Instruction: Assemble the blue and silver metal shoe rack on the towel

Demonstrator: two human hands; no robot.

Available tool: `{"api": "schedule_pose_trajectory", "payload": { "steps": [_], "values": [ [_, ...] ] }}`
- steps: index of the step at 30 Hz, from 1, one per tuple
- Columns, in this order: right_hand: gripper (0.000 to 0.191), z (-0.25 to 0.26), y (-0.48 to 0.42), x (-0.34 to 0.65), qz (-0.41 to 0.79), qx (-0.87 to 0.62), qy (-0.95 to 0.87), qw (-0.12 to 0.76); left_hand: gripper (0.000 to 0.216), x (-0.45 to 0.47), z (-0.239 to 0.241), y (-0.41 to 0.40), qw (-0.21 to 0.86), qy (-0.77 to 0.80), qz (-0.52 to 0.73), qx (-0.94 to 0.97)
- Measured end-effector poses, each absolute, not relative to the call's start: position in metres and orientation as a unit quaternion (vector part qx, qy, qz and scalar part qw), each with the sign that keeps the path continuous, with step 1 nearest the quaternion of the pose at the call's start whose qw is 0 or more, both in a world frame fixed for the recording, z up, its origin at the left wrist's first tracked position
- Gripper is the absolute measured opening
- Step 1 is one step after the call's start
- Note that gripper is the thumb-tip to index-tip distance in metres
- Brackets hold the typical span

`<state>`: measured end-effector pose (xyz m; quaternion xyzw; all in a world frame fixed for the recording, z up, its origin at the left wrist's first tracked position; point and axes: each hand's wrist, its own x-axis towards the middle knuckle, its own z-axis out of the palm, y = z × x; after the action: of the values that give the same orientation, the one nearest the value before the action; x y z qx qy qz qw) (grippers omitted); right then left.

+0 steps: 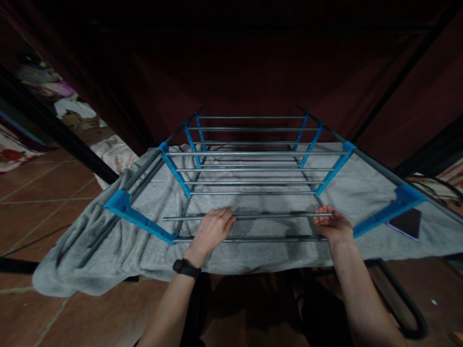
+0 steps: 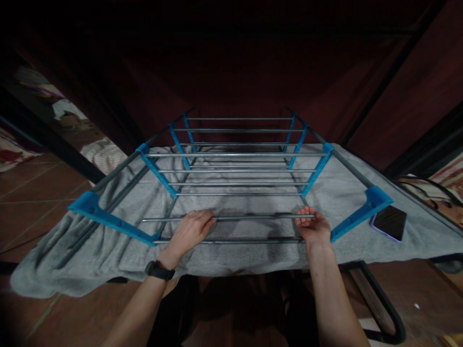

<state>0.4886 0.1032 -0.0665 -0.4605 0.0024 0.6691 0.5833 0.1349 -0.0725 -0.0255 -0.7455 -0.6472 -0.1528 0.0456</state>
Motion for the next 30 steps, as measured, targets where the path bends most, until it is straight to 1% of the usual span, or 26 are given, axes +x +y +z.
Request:
{"api": "schedule_pose_trajectory", "payload": {
  "steps": [13,18,26,30],
  "values": [
    [0.022,-0.0632,0.1010,0.4875,0.665,-0.463,0.005,0.586,0.026,0.1346,-0.0258,-0.0729,0.047,-0.644,-0.162,-0.747],
    [0.025,-0.0617,0.1012,0.4861,0.668,-0.461,0.019,0.584,0.026,0.1342,-0.0248,-0.0726,0.042,-0.643,-0.155,-0.749],
    [0.022,-0.0594,0.0995,0.4839,0.668,-0.461,0.017,0.583,0.026,0.1363,-0.0215,-0.0723,0.048,-0.640,-0.145,-0.753],
    [0.028,-0.0584,0.0989,0.4832,0.671,-0.446,0.022,0.592,0.029,0.1378,-0.0230,-0.0716,0.059,-0.638,-0.143,-0.755]
  ]
}}
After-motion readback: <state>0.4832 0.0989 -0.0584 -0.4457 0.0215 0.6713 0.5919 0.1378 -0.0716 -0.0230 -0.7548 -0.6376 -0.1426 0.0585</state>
